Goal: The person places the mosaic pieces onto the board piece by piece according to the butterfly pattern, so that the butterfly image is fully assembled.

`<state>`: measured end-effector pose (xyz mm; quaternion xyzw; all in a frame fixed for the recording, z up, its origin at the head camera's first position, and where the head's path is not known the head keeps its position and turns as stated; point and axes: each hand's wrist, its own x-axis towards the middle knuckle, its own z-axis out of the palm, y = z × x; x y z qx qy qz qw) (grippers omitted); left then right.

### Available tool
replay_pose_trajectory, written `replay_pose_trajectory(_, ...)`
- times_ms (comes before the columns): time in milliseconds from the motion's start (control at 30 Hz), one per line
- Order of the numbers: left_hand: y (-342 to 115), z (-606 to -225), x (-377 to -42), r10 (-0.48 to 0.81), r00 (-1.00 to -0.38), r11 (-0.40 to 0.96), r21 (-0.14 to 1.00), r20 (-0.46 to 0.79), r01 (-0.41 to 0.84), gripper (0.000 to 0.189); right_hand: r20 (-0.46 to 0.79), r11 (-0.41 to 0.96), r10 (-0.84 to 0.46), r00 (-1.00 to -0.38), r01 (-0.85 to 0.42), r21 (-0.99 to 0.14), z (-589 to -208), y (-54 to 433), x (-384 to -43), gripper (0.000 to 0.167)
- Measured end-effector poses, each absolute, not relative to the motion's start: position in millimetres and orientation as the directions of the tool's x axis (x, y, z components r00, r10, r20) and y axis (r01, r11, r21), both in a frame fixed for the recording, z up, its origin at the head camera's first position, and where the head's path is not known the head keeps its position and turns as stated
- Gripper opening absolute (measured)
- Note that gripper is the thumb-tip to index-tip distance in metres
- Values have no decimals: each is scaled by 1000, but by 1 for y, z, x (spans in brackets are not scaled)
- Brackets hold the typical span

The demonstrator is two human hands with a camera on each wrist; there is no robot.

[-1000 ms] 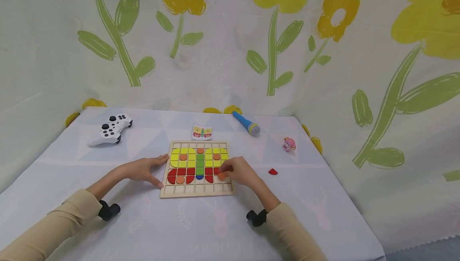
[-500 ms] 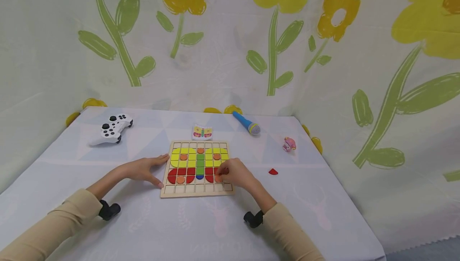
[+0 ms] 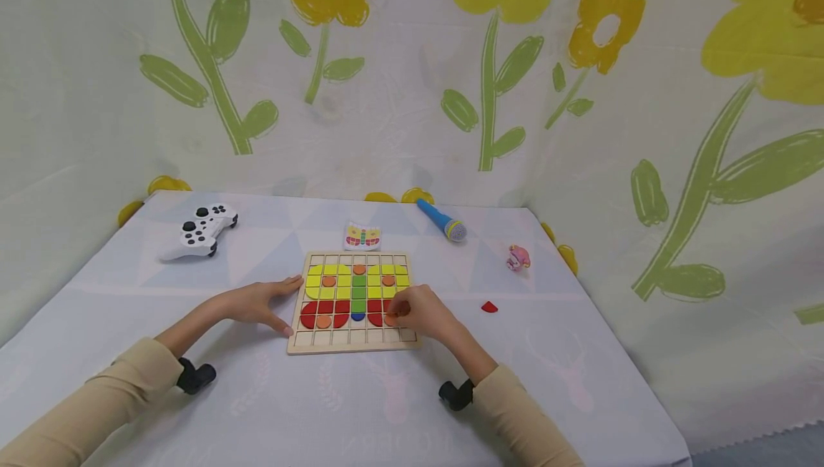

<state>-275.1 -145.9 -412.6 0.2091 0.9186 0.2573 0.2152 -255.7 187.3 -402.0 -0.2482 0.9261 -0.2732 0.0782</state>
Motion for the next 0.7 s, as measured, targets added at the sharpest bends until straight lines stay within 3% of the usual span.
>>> replay_pose_trajectory(433, -146, -412, -275, 494, -820, 781, 562, -288, 272, 105, 111, 741, -485, -868, -475, -474, -397, 229, -252, 13)
replay_pose_trajectory(700, -146, -413, -275, 495, -820, 780, 563, -288, 274, 105, 109, 813, -368, -923, -377, -444, -398, 268, -250, 14)
